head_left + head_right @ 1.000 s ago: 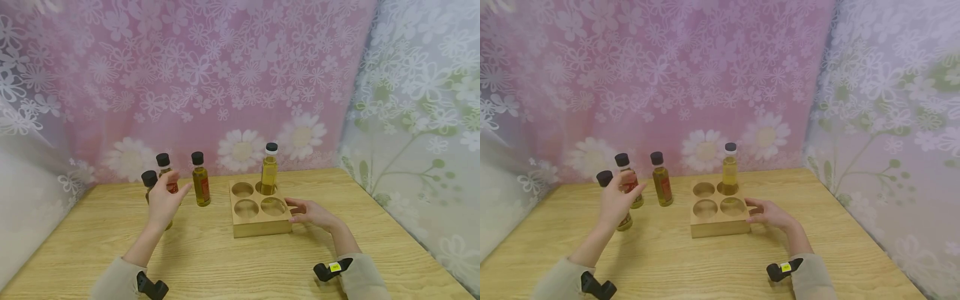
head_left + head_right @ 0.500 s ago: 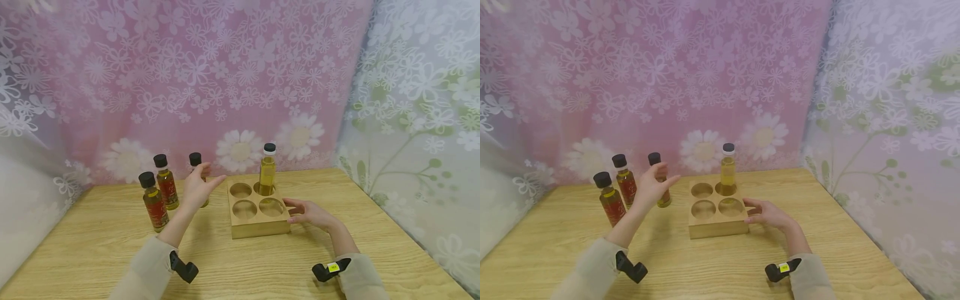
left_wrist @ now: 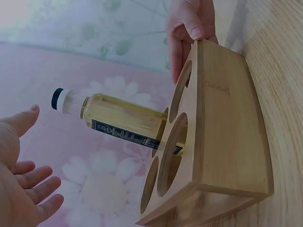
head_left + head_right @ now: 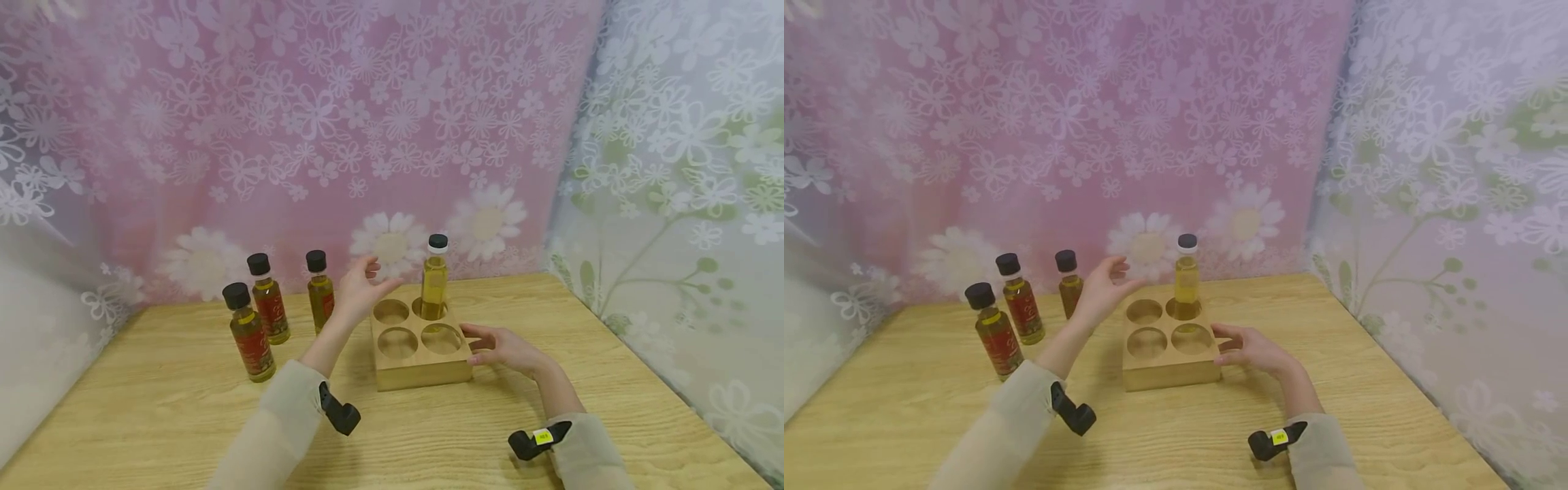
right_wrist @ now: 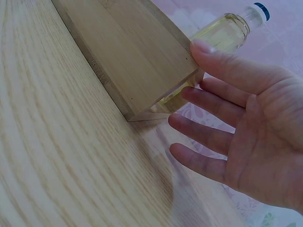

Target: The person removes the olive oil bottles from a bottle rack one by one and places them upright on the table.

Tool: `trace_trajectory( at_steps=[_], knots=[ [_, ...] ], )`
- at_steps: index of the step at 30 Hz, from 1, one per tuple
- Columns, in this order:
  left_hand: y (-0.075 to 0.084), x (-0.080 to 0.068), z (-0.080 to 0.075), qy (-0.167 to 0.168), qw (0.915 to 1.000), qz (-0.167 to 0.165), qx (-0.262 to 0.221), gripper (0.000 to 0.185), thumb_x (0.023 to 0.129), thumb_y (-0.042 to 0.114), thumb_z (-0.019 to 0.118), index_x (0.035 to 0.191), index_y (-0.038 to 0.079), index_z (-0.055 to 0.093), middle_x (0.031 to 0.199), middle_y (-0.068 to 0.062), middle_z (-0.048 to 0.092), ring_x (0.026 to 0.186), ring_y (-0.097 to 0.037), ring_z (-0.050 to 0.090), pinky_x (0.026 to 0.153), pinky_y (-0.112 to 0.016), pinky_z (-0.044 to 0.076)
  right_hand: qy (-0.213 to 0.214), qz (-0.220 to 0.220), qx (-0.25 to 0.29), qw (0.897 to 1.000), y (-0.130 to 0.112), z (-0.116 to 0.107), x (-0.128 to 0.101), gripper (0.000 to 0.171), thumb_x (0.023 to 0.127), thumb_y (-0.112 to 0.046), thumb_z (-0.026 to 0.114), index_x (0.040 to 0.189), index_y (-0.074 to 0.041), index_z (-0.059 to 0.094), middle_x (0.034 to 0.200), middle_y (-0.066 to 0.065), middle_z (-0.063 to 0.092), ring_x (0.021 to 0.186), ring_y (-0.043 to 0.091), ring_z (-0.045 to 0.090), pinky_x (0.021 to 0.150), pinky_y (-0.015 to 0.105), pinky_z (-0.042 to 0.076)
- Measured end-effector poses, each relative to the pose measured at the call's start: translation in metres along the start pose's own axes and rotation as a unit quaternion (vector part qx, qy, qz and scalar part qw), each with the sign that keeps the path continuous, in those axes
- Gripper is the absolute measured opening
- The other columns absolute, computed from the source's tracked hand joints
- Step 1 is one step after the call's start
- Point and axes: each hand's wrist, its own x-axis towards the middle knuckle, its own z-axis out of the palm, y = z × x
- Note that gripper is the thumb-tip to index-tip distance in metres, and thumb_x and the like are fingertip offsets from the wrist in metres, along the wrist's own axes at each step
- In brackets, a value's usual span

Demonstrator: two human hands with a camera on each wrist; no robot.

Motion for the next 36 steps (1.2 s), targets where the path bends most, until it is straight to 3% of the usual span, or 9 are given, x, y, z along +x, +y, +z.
trace_trajectory(
  at_steps=[13, 21, 25, 31, 36],
  knots=[
    [-0.001, 0.028, 0.029, -0.046, 0.9985, -0.018, 0.026, 0.080, 0.079, 0.043, 0.072, 0.142, 0.009, 0.036, 0.137, -0.012, 0.045, 0.124, -0.029, 0.043, 0.097, -0.044, 0.039, -0.001, -0.005, 0.002, 1.000, 0.003, 0.000, 0.000, 0.074, 0.087, -0.020, 0.066, 0.145, 0.001, 0.024, 0.144, 0.025, 0.030, 0.122, 0.042, 0.041, 0.095, 0.052, 0.038],
    [0.011, 0.034, 0.053, -0.075, 0.9968, -0.014, 0.027, 0.083, 0.079, 0.040, 0.072, 0.145, 0.010, 0.031, 0.143, -0.011, 0.038, 0.127, -0.029, 0.040, 0.100, -0.044, 0.036, -0.001, -0.002, 0.010, 1.000, 0.001, 0.001, 0.000, 0.075, 0.087, -0.021, 0.066, 0.146, 0.000, 0.025, 0.145, 0.024, 0.029, 0.123, 0.042, 0.040, 0.096, 0.054, 0.037],
    [0.013, 0.037, 0.064, -0.089, 0.9949, 0.004, 0.046, 0.085, 0.079, 0.039, 0.072, 0.145, 0.008, 0.029, 0.144, -0.013, 0.036, 0.127, -0.030, 0.039, 0.100, -0.044, 0.036, -0.002, -0.004, 0.007, 1.000, 0.000, 0.002, -0.001, 0.074, 0.087, -0.021, 0.066, 0.145, 0.000, 0.025, 0.145, 0.024, 0.030, 0.123, 0.043, 0.040, 0.096, 0.054, 0.037],
    [0.015, 0.037, 0.075, -0.091, 0.9957, 0.004, 0.017, 0.084, 0.081, 0.030, 0.073, 0.146, 0.006, 0.025, 0.142, -0.014, 0.037, 0.126, -0.030, 0.040, 0.099, -0.046, 0.037, 0.000, 0.000, 0.003, 1.000, 0.000, 0.001, -0.002, 0.073, 0.087, -0.021, 0.065, 0.146, -0.002, 0.026, 0.145, 0.023, 0.030, 0.124, 0.043, 0.039, 0.096, 0.055, 0.037],
    [0.016, 0.038, 0.082, -0.065, 0.9978, 0.003, 0.013, 0.075, 0.082, 0.026, 0.072, 0.142, 0.005, 0.033, 0.134, -0.013, 0.047, 0.119, -0.029, 0.047, 0.095, -0.045, 0.041, 0.001, -0.001, 0.002, 1.000, 0.001, 0.001, -0.002, 0.073, 0.087, -0.021, 0.065, 0.146, -0.002, 0.026, 0.145, 0.023, 0.030, 0.123, 0.042, 0.040, 0.095, 0.054, 0.038]
  ],
)
